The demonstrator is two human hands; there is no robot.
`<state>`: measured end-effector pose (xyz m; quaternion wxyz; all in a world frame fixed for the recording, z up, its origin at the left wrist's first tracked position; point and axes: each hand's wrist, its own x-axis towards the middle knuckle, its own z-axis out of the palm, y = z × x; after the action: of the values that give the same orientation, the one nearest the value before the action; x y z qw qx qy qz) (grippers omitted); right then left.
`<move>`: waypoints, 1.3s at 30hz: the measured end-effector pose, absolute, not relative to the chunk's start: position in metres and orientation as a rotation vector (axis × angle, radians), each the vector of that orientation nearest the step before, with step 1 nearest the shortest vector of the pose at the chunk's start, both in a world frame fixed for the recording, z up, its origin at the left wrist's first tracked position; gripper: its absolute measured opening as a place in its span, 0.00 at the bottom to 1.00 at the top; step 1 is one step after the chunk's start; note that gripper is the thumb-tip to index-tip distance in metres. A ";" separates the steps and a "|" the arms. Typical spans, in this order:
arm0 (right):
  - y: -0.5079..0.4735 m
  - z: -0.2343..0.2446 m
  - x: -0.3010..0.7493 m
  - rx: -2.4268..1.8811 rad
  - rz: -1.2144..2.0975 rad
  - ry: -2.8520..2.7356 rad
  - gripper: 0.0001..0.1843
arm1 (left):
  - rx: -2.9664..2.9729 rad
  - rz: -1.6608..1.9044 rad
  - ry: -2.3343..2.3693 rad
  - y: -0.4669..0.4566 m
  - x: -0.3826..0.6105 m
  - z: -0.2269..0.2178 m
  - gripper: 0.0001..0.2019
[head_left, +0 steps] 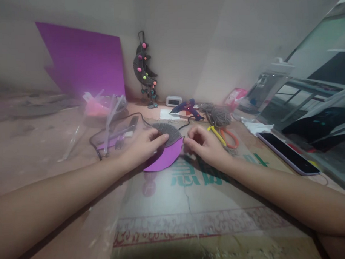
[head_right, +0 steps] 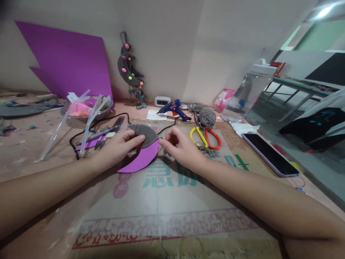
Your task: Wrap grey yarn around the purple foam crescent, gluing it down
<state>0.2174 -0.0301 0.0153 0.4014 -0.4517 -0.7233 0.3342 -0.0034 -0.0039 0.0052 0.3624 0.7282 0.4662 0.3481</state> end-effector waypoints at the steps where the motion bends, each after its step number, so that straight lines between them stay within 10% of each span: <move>1: -0.030 0.015 0.218 -1.098 0.879 -1.769 0.12 | 1.875 0.901 1.199 -0.004 -0.003 0.006 0.20; 10: -0.027 0.013 0.215 -0.906 1.178 -1.748 0.18 | 1.813 0.884 1.134 -0.005 0.000 0.006 0.18; 18: -0.024 0.012 0.218 -1.140 0.888 -1.869 0.06 | 1.787 0.848 1.106 -0.004 -0.001 0.006 0.18; 39: -0.026 0.017 0.219 -1.177 0.690 -1.722 0.13 | 1.832 0.846 1.165 -0.006 -0.001 0.009 0.19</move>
<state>0.2186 -0.0259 0.0168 0.4550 -0.4771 -0.6979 0.2797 -0.0006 -0.0061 0.0092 0.3948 0.7223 0.4595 0.3335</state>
